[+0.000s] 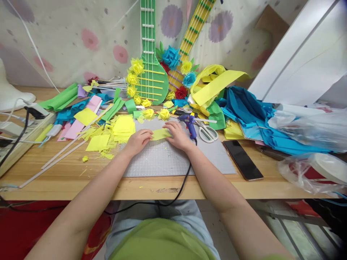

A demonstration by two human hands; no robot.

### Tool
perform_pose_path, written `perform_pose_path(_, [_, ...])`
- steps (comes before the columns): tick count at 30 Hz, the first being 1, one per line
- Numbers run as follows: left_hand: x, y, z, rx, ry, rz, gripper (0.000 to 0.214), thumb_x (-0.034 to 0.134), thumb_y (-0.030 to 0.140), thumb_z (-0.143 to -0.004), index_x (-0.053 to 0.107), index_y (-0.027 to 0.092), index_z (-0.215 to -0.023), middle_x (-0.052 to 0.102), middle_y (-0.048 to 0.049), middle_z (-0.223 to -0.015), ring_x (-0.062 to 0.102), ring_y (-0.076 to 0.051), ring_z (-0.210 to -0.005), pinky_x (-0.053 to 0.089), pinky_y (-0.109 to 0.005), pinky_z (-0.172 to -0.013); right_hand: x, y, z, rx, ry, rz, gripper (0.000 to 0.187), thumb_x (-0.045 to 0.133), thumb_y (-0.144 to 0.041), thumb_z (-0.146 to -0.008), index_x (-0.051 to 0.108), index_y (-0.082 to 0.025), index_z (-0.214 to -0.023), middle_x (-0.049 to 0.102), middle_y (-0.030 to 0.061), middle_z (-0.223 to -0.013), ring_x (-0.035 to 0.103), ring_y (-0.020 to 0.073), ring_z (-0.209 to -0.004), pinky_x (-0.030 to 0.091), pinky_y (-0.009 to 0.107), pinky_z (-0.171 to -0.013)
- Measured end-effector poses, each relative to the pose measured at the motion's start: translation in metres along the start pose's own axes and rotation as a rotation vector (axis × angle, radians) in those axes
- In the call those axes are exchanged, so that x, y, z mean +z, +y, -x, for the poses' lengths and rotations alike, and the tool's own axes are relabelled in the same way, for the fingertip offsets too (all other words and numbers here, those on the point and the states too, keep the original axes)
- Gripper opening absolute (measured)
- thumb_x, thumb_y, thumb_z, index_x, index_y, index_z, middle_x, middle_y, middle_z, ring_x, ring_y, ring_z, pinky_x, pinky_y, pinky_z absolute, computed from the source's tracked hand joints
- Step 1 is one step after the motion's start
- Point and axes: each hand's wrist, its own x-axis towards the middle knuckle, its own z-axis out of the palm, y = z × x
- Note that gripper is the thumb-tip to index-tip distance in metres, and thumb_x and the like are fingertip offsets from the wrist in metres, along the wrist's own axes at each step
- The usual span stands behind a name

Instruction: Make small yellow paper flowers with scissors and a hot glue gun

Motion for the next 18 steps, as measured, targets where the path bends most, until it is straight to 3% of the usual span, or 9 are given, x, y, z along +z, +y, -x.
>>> perform_pose_path(3, [-0.001,-0.002,-0.001,-0.027,-0.029,-0.018,0.017,0.045,0.018,-0.082,0.061,0.022,-0.080,0.065,-0.0044,-0.103,0.058,-0.017,-0.097,0.044,-0.034,-0.088,0.002,0.004,-0.001,0.055,-0.015,-0.032,0.014,0.055,-0.014,-0.074,0.062,-0.020,-0.085,0.063,0.0072,-0.102,0.048,0.0226,-0.104,0.036,0.042,-0.095])
perform_pose_path(5, [-0.003,-0.004,-0.002,-0.087,-0.036,-0.064,0.014,0.047,0.019,-0.080,0.061,0.022,-0.082,0.065,-0.0052,-0.100,0.058,-0.019,-0.096,0.043,-0.036,-0.088,0.002,0.004,-0.002,0.100,-0.021,-0.034,0.010,0.055,-0.015,-0.075,0.063,-0.020,-0.078,0.065,0.0059,-0.090,0.051,0.0214,-0.096,0.039,0.038,-0.089])
perform_pose_path(9, [-0.008,0.000,-0.002,-0.259,0.016,-0.144,0.028,0.056,0.021,-0.072,0.057,0.019,-0.100,0.064,-0.0085,-0.103,0.057,-0.024,-0.097,0.042,-0.039,-0.087,0.001,0.000,-0.002,0.186,-0.044,0.003,0.010,0.055,-0.016,-0.076,0.064,-0.019,-0.079,0.066,0.0053,-0.082,0.052,0.0210,-0.089,0.040,0.033,-0.080])
perform_pose_path(12, [-0.009,0.008,-0.002,-0.304,0.014,-0.103,0.042,0.059,0.022,-0.068,0.052,0.019,-0.109,0.062,-0.0074,-0.108,0.056,-0.022,-0.096,0.042,-0.036,-0.088,0.001,-0.003,-0.002,0.225,-0.046,0.008,0.010,0.055,-0.018,-0.077,0.065,-0.019,-0.081,0.066,0.0047,-0.082,0.053,0.0196,-0.087,0.040,0.031,-0.078])
perform_pose_path(15, [-0.002,0.016,-0.004,-0.346,-0.039,-0.043,0.045,0.060,0.027,-0.070,0.051,0.019,-0.113,0.063,-0.0055,-0.104,0.057,-0.020,-0.092,0.043,-0.034,-0.086,0.003,-0.003,-0.002,0.267,-0.038,-0.004,0.013,0.056,-0.020,-0.078,0.065,-0.019,-0.086,0.064,0.0045,-0.082,0.053,0.0181,-0.084,0.039,0.029,-0.075])
perform_pose_path(18, [0.006,0.020,-0.007,-0.484,-0.048,0.009,0.038,0.058,0.029,-0.074,0.054,0.020,-0.111,0.065,-0.0049,-0.098,0.058,-0.019,-0.084,0.044,-0.032,-0.079,0.005,-0.003,-0.002,0.337,-0.044,-0.051,0.019,0.057,-0.022,-0.077,0.063,-0.019,-0.095,0.062,0.0029,-0.080,0.053,0.0154,-0.075,0.039,0.027,-0.070])
